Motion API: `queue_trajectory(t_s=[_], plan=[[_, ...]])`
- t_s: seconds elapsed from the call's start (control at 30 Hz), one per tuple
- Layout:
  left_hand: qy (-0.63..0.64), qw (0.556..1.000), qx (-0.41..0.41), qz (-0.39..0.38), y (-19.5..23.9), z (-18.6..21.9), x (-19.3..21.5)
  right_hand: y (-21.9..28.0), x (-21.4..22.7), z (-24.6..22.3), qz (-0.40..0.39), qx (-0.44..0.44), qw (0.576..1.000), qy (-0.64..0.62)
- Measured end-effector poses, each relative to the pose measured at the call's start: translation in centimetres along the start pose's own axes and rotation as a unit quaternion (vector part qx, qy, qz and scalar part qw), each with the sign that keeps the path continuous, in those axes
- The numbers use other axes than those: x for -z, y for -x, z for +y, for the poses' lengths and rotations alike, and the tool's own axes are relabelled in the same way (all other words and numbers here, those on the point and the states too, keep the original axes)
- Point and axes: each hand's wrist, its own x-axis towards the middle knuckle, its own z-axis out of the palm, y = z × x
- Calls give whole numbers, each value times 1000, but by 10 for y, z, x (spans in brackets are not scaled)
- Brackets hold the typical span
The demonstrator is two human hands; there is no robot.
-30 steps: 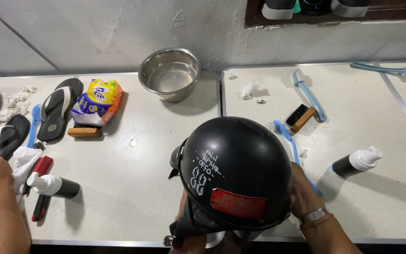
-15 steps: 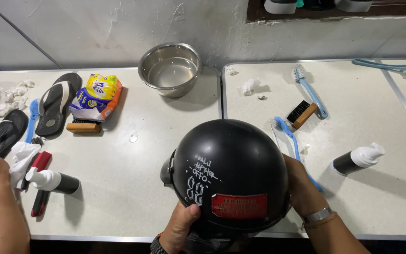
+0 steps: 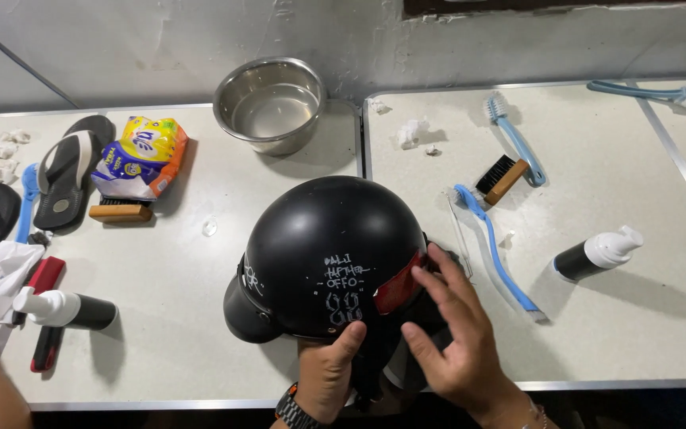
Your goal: The person cleans a black helmet using a grey cloth, wiping the surface and the interior padding. They then use a small metal tool to scrape or clean the seam and edges of the helmet.
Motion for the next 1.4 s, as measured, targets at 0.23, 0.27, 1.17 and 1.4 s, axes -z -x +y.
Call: queue_trajectory(t_s=[0.23, 0.27, 1.17, 1.4], plan=[[-98, 995, -19, -19, 7, -23, -1, 33, -12, 22, -38, 115, 990, 77], [-87, 996, -11, -20, 8, -23, -1, 35, -12, 25, -47, 129, 987, 84], [5, 998, -52, -18, 7, -34, 7, 49, -23, 50, -26, 201, 973, 112], [43, 996, -74, -38, 7, -33, 6, 51, -24, 48, -39, 192, 975, 102]])
